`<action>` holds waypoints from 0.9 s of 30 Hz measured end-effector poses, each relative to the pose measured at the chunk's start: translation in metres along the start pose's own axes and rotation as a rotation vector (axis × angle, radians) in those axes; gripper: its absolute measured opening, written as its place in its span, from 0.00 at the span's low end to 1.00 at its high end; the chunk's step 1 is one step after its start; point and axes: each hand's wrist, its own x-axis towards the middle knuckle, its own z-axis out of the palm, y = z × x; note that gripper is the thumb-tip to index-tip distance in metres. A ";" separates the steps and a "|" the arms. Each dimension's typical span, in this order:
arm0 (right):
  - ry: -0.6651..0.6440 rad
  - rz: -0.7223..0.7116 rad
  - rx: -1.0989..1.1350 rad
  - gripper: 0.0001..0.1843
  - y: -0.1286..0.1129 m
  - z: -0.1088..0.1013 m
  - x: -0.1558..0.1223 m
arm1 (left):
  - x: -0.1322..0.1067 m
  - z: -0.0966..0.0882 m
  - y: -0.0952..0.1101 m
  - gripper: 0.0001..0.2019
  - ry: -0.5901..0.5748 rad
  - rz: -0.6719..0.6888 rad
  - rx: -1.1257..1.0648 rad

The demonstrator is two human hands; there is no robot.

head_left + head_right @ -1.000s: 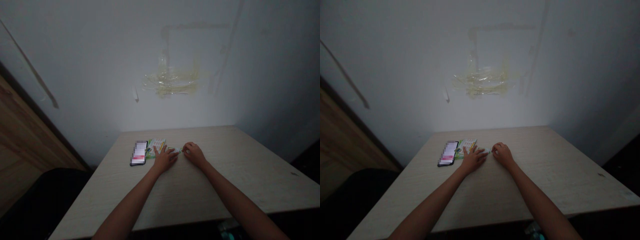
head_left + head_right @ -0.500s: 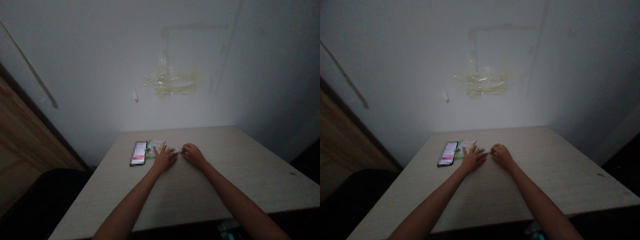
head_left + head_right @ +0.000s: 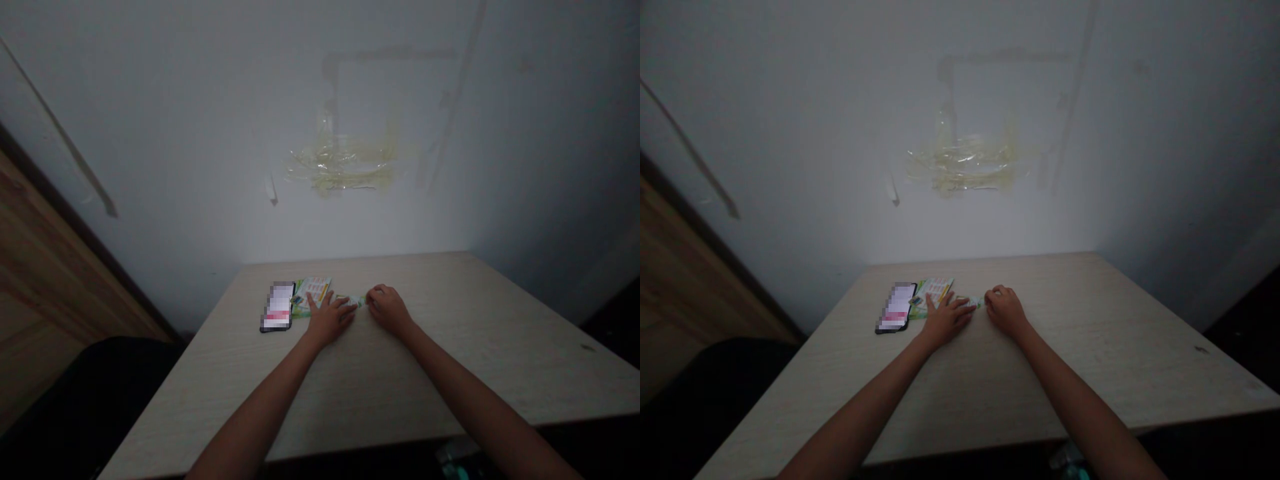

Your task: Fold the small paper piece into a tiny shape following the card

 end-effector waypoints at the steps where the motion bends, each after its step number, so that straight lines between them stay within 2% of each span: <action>1: 0.002 0.012 -0.006 0.07 0.001 0.000 0.000 | 0.000 0.000 0.000 0.17 0.003 0.004 -0.004; 8: 0.025 0.039 0.092 0.07 0.007 0.005 0.000 | 0.001 0.003 -0.002 0.17 0.012 0.006 -0.012; 16: 0.017 -0.113 0.247 0.10 0.008 0.004 -0.004 | 0.000 0.004 -0.001 0.16 0.011 -0.001 0.010; 22: 0.026 -0.086 0.142 0.09 0.005 0.009 -0.003 | 0.001 0.002 -0.001 0.17 -0.001 0.001 -0.013; 27: 0.001 -0.123 0.005 0.08 0.000 0.008 -0.001 | 0.001 0.001 -0.001 0.17 0.006 -0.004 -0.023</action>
